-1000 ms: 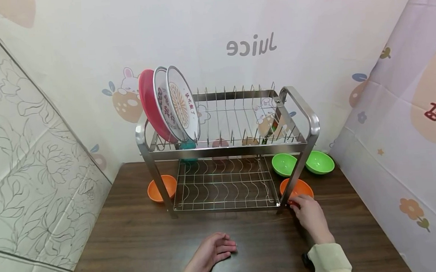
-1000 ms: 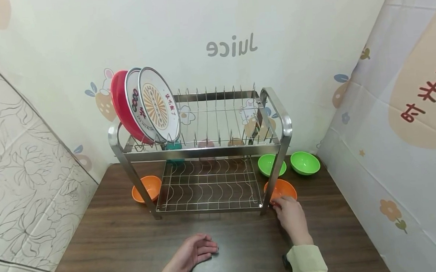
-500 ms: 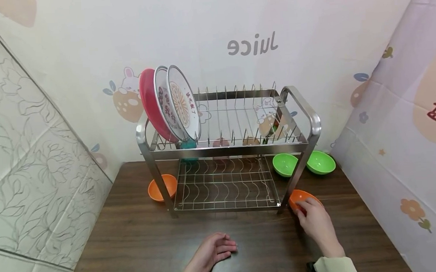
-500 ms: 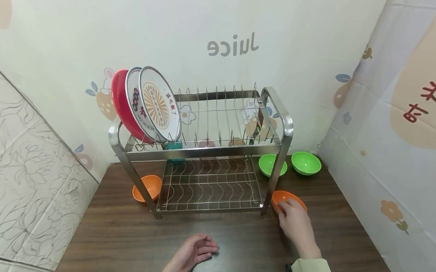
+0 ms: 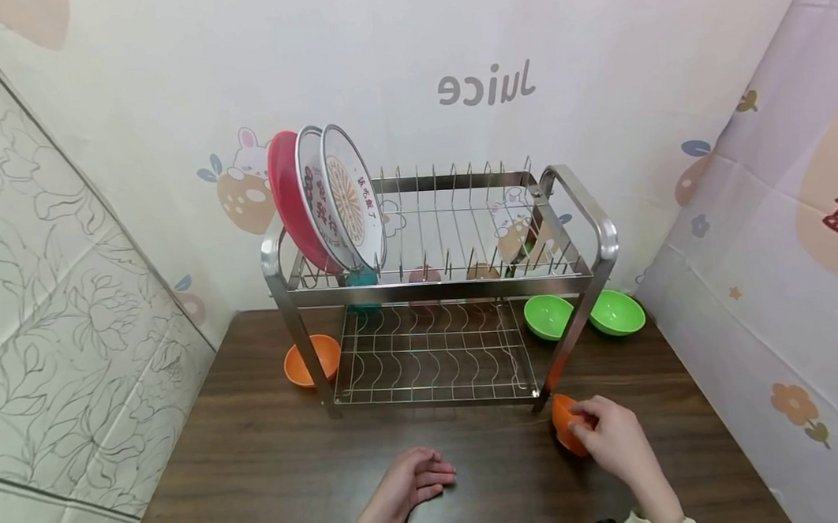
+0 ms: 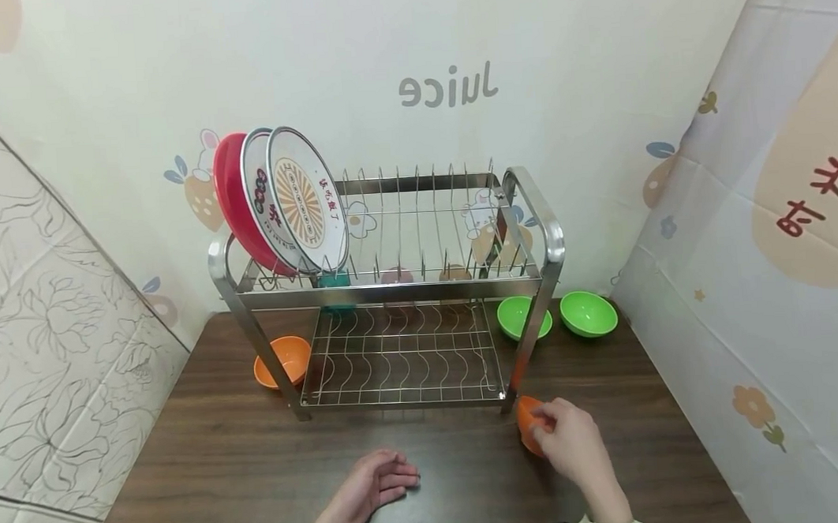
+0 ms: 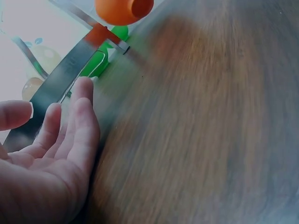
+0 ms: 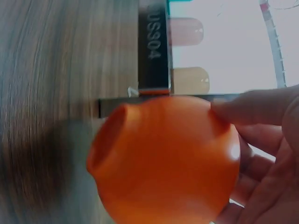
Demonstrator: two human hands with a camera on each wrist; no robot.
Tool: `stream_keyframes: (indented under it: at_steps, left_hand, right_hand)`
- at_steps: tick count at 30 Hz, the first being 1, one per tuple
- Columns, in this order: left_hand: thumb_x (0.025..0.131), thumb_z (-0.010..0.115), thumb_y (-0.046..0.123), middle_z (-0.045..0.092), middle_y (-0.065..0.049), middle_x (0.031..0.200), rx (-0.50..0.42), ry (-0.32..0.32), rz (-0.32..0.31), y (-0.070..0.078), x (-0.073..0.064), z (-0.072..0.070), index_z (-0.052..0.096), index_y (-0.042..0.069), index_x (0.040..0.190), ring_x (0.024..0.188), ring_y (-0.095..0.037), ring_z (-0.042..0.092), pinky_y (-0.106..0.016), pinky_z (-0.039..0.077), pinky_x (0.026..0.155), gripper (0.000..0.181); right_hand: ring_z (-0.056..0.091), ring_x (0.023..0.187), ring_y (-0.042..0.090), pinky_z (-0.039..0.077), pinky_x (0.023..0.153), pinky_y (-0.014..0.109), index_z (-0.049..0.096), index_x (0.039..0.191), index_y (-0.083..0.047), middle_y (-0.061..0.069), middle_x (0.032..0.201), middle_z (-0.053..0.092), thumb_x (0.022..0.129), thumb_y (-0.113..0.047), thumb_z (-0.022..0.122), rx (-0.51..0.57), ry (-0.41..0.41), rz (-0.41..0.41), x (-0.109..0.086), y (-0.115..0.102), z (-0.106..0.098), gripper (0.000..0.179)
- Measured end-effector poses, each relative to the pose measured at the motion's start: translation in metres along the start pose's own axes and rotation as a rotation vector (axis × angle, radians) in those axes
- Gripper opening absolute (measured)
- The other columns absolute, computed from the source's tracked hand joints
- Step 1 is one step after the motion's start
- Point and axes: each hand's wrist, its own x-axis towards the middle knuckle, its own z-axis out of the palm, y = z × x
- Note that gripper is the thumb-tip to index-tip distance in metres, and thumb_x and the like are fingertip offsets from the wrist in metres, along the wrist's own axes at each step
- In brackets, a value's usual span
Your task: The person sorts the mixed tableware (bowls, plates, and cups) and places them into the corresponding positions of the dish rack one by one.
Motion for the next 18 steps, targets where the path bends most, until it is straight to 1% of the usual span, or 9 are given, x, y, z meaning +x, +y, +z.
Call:
stream_keyframes:
  at_steps: [3, 5, 7, 10, 13, 15, 18]
  left_hand:
    - [0.099, 0.051, 0.025, 0.071, -0.014, 0.102, -0.009, 0.015, 0.016, 0.000, 0.000, 0.001, 0.058, -0.001, 0.108, 0.094, -0.025, 0.071, -0.031, 0.055, 0.076, 0.028]
    - [0.099, 0.051, 0.025, 0.071, -0.014, 0.102, -0.001, 0.030, 0.027, 0.000, 0.000, 0.001, 0.058, 0.001, 0.107, 0.093, -0.024, 0.070, -0.031, 0.055, 0.076, 0.026]
    - [0.099, 0.052, 0.024, 0.071, -0.015, 0.102, 0.022, 0.052, 0.045, 0.001, 0.000, 0.002, 0.058, 0.001, 0.106, 0.092, -0.023, 0.070, -0.030, 0.054, 0.076, 0.024]
    - [0.098, 0.054, 0.023, 0.072, -0.016, 0.102, 0.070, 0.085, 0.078, 0.004, 0.000, 0.002, 0.059, -0.001, 0.105, 0.089, -0.023, 0.070, -0.030, 0.053, 0.075, 0.026]
    - [0.098, 0.056, 0.023, 0.072, -0.016, 0.101, 0.102, 0.106, 0.099, 0.007, 0.000, 0.002, 0.061, -0.003, 0.106, 0.087, -0.023, 0.070, -0.030, 0.053, 0.074, 0.028]
    - [0.099, 0.056, 0.024, 0.072, -0.016, 0.101, 0.113, 0.109, 0.105, 0.009, 0.000, 0.002, 0.061, -0.004, 0.107, 0.087, -0.022, 0.070, -0.031, 0.052, 0.073, 0.029]
    - [0.099, 0.058, 0.023, 0.071, -0.017, 0.103, 0.127, 0.100, 0.111, 0.010, 0.001, 0.001, 0.060, -0.003, 0.107, 0.089, -0.023, 0.069, -0.032, 0.052, 0.075, 0.027]
  right_hand:
    - [0.052, 0.068, 0.008, 0.044, 0.060, 0.025, 0.075, 0.092, -0.008, -0.005, 0.078, 0.058, 0.080, -0.005, 0.079, 0.084, -0.067, 0.005, -0.002, -0.006, 0.001, 0.013]
    - [0.054, 0.069, 0.006, 0.047, 0.061, 0.025, 0.075, 0.093, -0.009, -0.005, 0.080, 0.060, 0.081, -0.006, 0.080, 0.153, -0.113, -0.022, -0.003, -0.008, 0.004, 0.013]
    - [0.056, 0.071, 0.005, 0.049, 0.063, 0.025, 0.075, 0.094, -0.009, -0.004, 0.081, 0.062, 0.083, -0.007, 0.079, 0.224, -0.155, -0.083, -0.005, -0.010, 0.010, 0.013]
    - [0.058, 0.074, 0.005, 0.051, 0.064, 0.026, 0.075, 0.098, -0.009, 0.000, 0.084, 0.065, 0.085, -0.008, 0.077, 0.341, -0.219, -0.209, -0.009, -0.014, 0.021, 0.013]
    - [0.060, 0.077, 0.008, 0.052, 0.065, 0.027, 0.074, 0.103, -0.008, 0.003, 0.087, 0.067, 0.088, -0.008, 0.075, 0.480, -0.282, -0.314, -0.013, -0.019, 0.031, 0.015]
    - [0.061, 0.079, 0.009, 0.053, 0.067, 0.027, 0.074, 0.106, -0.007, 0.005, 0.090, 0.068, 0.090, -0.007, 0.072, 0.593, -0.340, -0.351, -0.015, -0.022, 0.038, 0.016]
    - [0.063, 0.084, 0.011, 0.055, 0.071, 0.028, 0.072, 0.110, -0.001, 0.010, 0.097, 0.068, 0.092, -0.001, 0.067, 0.790, -0.434, -0.372, -0.016, -0.023, 0.049, 0.019]
